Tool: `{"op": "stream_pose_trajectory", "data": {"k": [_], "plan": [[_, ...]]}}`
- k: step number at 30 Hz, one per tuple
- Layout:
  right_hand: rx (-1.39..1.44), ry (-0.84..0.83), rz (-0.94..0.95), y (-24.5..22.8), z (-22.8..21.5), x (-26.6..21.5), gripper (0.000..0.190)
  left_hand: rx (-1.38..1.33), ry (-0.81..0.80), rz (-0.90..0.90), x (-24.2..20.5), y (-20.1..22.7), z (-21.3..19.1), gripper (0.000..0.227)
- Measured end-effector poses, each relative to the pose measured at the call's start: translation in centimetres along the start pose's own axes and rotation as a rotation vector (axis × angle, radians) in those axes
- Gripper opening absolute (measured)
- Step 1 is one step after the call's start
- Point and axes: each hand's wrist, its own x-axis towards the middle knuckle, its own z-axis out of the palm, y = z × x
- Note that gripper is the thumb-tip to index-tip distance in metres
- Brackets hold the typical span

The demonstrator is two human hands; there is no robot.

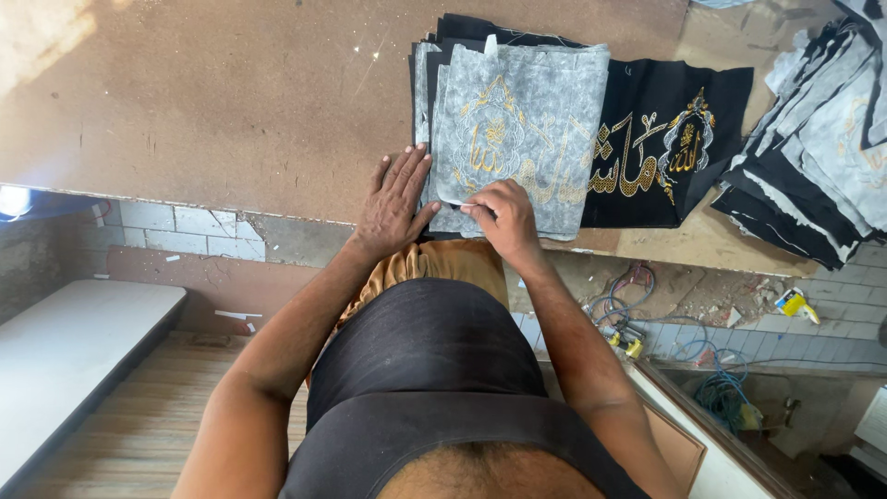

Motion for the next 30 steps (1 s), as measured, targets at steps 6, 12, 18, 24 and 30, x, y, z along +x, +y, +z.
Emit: {"op": "stream_pose_trajectory", "data": {"k": [6, 12, 18, 24, 30], "plan": [[0.131, 0.001, 0.215, 1.3, 0.5, 0.2, 0.039, -0.113, 0.094, -0.092, 0.8, 1.5, 0.3, 0.079], [0.223, 0.04, 0.275, 2.0, 1.3, 0.3, 0.026, -0.017, 0.081, -0.129, 1.5, 2.0, 1.9, 0.089], [0.121, 0.252, 0.417, 2.1, 2.5, 0.3, 0.024, -0.039, 0.071, -0.176, 1.7, 3.0, 0.9, 0.088], [0.427, 0.291, 0.489, 2.6, 2.7, -0.3, 0.021, -0.489, -0.034, -0.529, 3.0, 5.2, -0.8, 0.058], [0.677, 0.295, 0.547, 3.0, 2.2, -0.6, 0.02, -1.095, -0.03, -0.778, 6.5, 6.0, 0.6, 0.078]]}}
